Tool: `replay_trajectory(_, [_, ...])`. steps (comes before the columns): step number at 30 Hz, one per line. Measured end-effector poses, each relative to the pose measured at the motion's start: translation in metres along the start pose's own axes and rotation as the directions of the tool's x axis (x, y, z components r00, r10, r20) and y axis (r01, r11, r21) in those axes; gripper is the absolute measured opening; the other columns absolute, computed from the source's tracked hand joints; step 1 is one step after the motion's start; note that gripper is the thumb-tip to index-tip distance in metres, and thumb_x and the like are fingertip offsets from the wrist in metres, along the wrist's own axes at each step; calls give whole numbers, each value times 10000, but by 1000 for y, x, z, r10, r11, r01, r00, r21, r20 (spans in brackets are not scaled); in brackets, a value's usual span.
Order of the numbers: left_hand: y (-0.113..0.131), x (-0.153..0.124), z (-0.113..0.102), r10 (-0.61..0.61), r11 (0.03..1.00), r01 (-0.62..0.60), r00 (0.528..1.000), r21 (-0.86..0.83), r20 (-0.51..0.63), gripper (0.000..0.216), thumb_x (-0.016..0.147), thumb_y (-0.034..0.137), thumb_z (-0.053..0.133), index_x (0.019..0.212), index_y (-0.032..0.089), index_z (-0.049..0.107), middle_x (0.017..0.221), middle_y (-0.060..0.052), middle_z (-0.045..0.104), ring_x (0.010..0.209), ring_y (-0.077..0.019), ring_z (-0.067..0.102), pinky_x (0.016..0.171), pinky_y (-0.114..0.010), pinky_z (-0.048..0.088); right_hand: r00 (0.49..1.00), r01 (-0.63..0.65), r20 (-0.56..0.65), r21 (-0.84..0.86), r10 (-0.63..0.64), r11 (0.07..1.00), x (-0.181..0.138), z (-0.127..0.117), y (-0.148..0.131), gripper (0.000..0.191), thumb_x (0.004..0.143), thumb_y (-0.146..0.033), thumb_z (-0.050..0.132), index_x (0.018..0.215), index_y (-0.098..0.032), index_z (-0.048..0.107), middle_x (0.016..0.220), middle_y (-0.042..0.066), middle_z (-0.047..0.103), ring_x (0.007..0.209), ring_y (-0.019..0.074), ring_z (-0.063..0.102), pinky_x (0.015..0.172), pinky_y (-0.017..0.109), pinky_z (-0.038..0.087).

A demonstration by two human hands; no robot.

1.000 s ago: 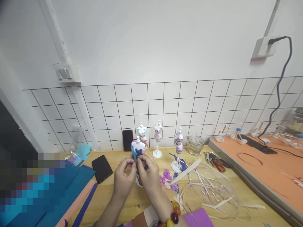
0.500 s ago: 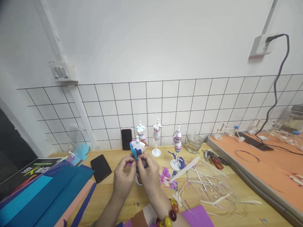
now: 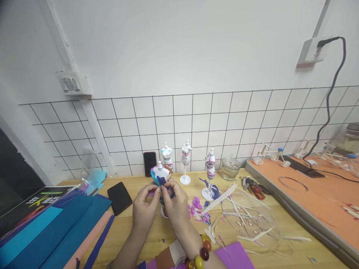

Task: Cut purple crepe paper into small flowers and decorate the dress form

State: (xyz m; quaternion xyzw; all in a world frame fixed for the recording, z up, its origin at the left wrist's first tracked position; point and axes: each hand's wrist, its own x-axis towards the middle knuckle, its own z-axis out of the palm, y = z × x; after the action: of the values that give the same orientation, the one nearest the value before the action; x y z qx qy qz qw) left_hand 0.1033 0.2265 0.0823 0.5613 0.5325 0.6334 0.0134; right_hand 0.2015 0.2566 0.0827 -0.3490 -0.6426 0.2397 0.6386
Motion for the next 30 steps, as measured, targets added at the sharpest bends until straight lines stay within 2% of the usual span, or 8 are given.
replay_trajectory(5, [1,1,0,5,1000,-5,1000,5,-23,97,818,205,559,757,195,633,801,-54,690,743,-193,652,672,-300,538,1000,11,11,8,-11,1000,0,0,1,34,801,-219,580,789,-215,612,735,33,684,632,201,633,582,296,511])
replay_trajectory(13, [1,2,0,2,1000,-3,1000,-10,-16,117,811,192,555,761,202,660,897,-73,712,844,-217,655,728,-328,537,1000,4,21,-9,-3,1000,0,2,4,29,811,-208,587,805,-215,614,709,24,663,622,202,602,596,307,497])
replay_trajectory(18, [-1,1,1,-44,999,43,999,-31,-12,118,815,210,550,766,190,655,933,-91,708,882,-231,657,761,-342,535,1000,3,28,-15,-2,1000,0,2,5,28,817,-210,581,806,-210,606,706,21,647,607,189,579,584,293,485])
replay_trajectory(25, [-6,-2,3,-121,991,122,993,-63,15,111,834,222,533,841,162,626,865,-94,708,798,-221,679,736,-338,545,999,-4,37,-17,4,1000,0,1,5,31,826,-209,566,813,-196,591,689,13,626,589,174,557,579,277,471])
replay_trajectory(30, [-5,-2,3,-108,993,108,994,-45,15,91,813,233,576,832,165,633,877,-94,700,788,-220,670,740,-343,540,999,-4,34,-17,4,1000,0,2,6,41,825,-219,566,813,-189,590,701,19,618,603,178,554,577,277,462])
